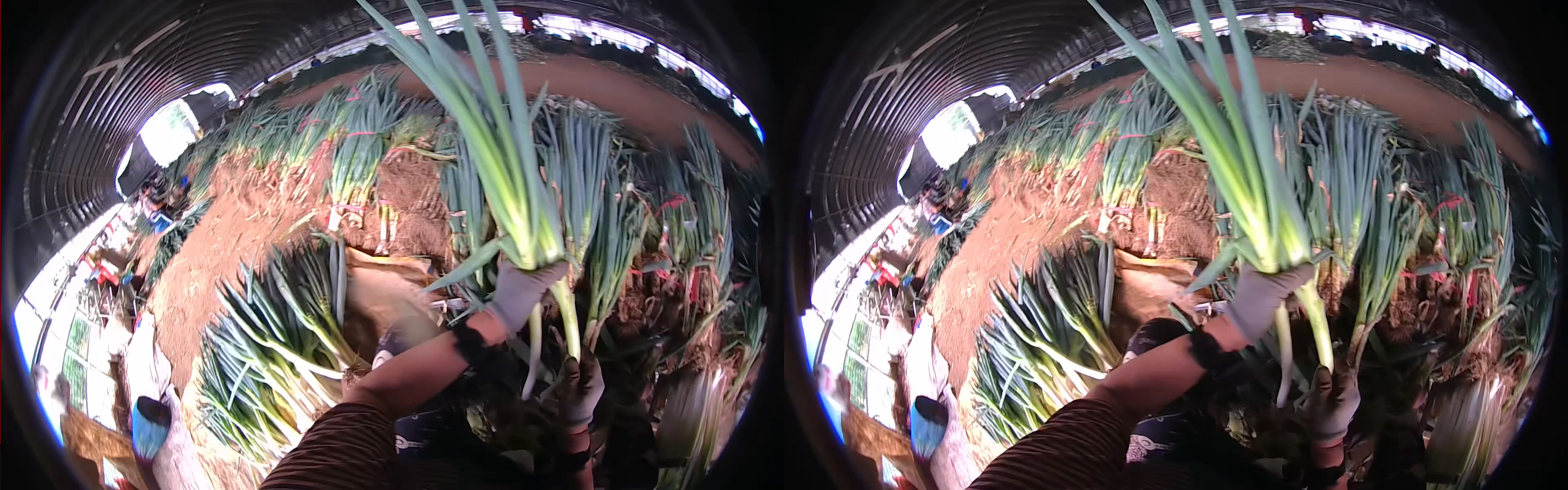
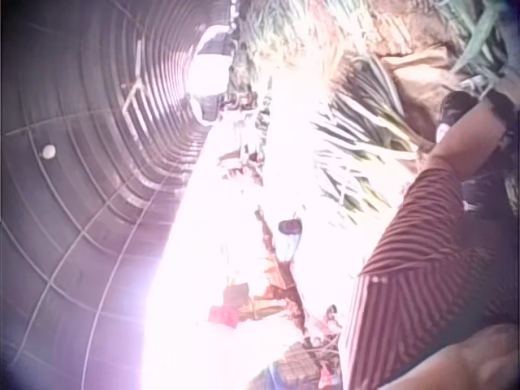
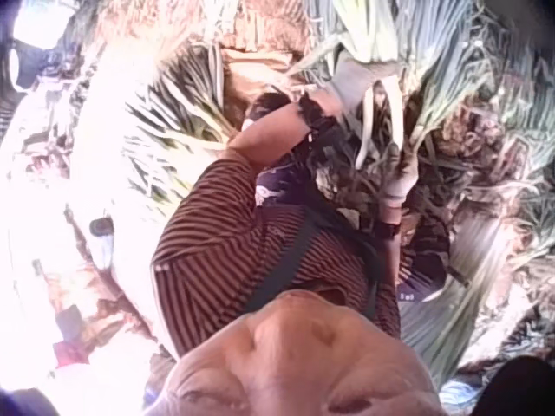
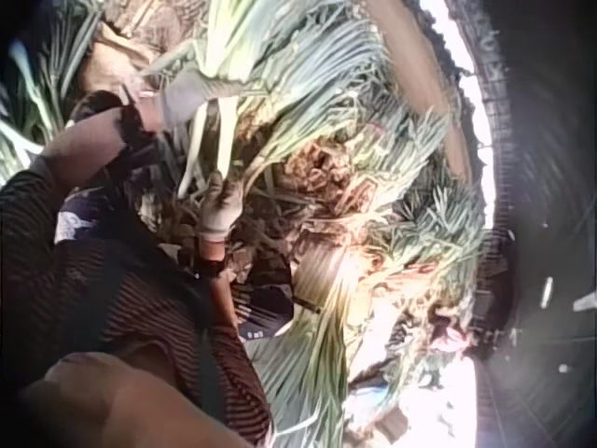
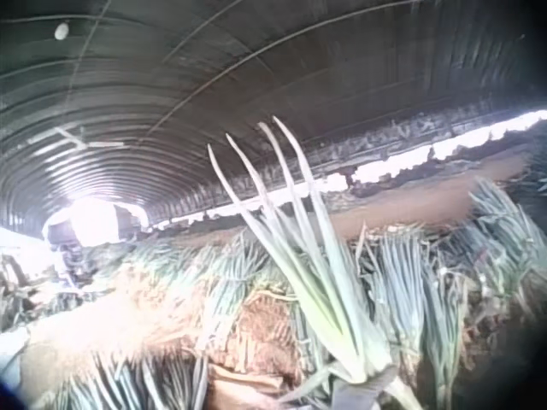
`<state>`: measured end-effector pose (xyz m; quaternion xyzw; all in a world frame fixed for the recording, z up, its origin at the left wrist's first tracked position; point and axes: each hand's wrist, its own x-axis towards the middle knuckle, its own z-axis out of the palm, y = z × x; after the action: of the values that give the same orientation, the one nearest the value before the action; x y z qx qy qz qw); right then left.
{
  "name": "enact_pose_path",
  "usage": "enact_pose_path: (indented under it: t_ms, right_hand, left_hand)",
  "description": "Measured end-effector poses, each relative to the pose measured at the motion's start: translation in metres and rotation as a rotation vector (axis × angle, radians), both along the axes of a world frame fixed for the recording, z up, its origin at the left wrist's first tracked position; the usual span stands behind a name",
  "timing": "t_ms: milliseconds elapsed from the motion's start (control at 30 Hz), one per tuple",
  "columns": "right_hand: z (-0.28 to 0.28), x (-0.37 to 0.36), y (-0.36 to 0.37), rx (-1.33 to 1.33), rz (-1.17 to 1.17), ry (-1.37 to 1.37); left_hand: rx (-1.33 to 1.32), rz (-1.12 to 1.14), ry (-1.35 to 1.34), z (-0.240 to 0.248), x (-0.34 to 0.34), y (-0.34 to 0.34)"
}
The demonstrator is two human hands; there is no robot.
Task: The person cleans leeks by hand, shakes them, and places them onto a pile. They then gather a bunch of leeks, tie them together with a red cord, and trim the roots and leaf tips using a large knife.
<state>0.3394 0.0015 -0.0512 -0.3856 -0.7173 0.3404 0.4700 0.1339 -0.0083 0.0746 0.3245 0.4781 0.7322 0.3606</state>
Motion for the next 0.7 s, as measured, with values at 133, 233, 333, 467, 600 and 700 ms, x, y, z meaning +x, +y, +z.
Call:
enact_pose_path:
  t_ms: [133,233,333,467,600,700]
  right_hand:
    - [0.054,-0.034,0.008,0.039,0.098,0.262]
    - [0.071,-0.051,0.035,-0.211,0.346,0.294]
    - [0.074,-0.054,0.044,-0.343,0.455,0.356]
    - [0.060,-0.052,0.042,-0.319,0.356,0.275]
    - [0.060,-0.047,0.036,0.059,0.233,0.021]
    - [0.060,-0.031,0.026,-0.036,0.212,-0.055]
  left_hand:
    - [-0.109,-0.038,-0.077,-0.026,-0.001,-0.002]
    - [-0.020,-0.110,-0.062,-0.036,0.017,0.005]
    - [-0.002,-0.125,-0.084,-0.040,0.012,0.007]
    - [0.099,-0.126,-0.009,-0.041,0.017,0.005]
    - [0.120,-0.031,0.112,-0.033,-0.005,-0.002]
    - [0.023,0.130,0.021,-0.030,-0.042,-0.008]
